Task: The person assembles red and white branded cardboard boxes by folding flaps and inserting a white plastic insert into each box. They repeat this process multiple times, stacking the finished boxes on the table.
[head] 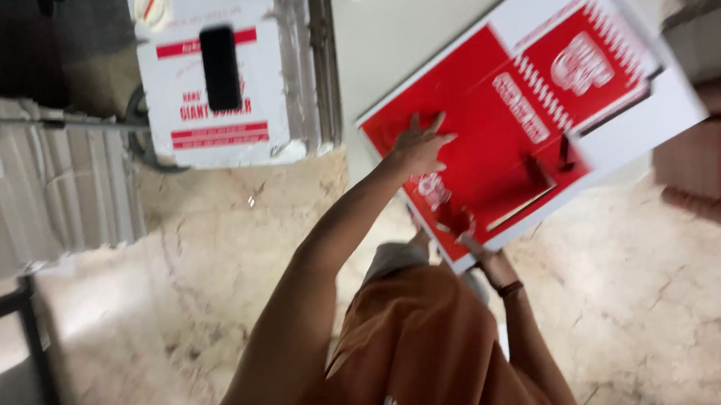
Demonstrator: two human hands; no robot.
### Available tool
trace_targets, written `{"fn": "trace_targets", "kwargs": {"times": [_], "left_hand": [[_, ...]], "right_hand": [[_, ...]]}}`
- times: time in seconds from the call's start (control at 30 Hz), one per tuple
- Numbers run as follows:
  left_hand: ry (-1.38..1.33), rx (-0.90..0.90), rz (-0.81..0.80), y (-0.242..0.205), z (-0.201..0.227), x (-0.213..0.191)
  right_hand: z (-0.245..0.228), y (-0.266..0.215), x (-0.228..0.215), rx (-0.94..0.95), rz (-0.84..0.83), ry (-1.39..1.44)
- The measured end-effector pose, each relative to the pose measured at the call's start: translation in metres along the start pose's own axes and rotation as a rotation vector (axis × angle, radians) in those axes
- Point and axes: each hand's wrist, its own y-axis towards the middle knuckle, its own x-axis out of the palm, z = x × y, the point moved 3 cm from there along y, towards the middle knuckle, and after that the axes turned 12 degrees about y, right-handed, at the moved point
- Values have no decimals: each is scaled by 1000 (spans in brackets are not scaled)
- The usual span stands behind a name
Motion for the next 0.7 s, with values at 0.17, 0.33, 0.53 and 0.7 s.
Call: {"fn": "trace_targets", "kwargs": {"times": [0.17, 0.33, 0.53, 0.7], "left_hand": [[-188, -430, 363, -30, -64, -32], [-92, -457, 652, -66, -44, 51], [-656, -591, 292, -150, 18, 186], [-1715, -535, -350, -171, 99, 213]], "right_hand": [[85, 36, -9, 291, 140, 696], [124, 48, -49, 253, 455, 93], [180, 51, -176, 266, 487, 205], [3, 69, -203, 410, 156, -295]]}}
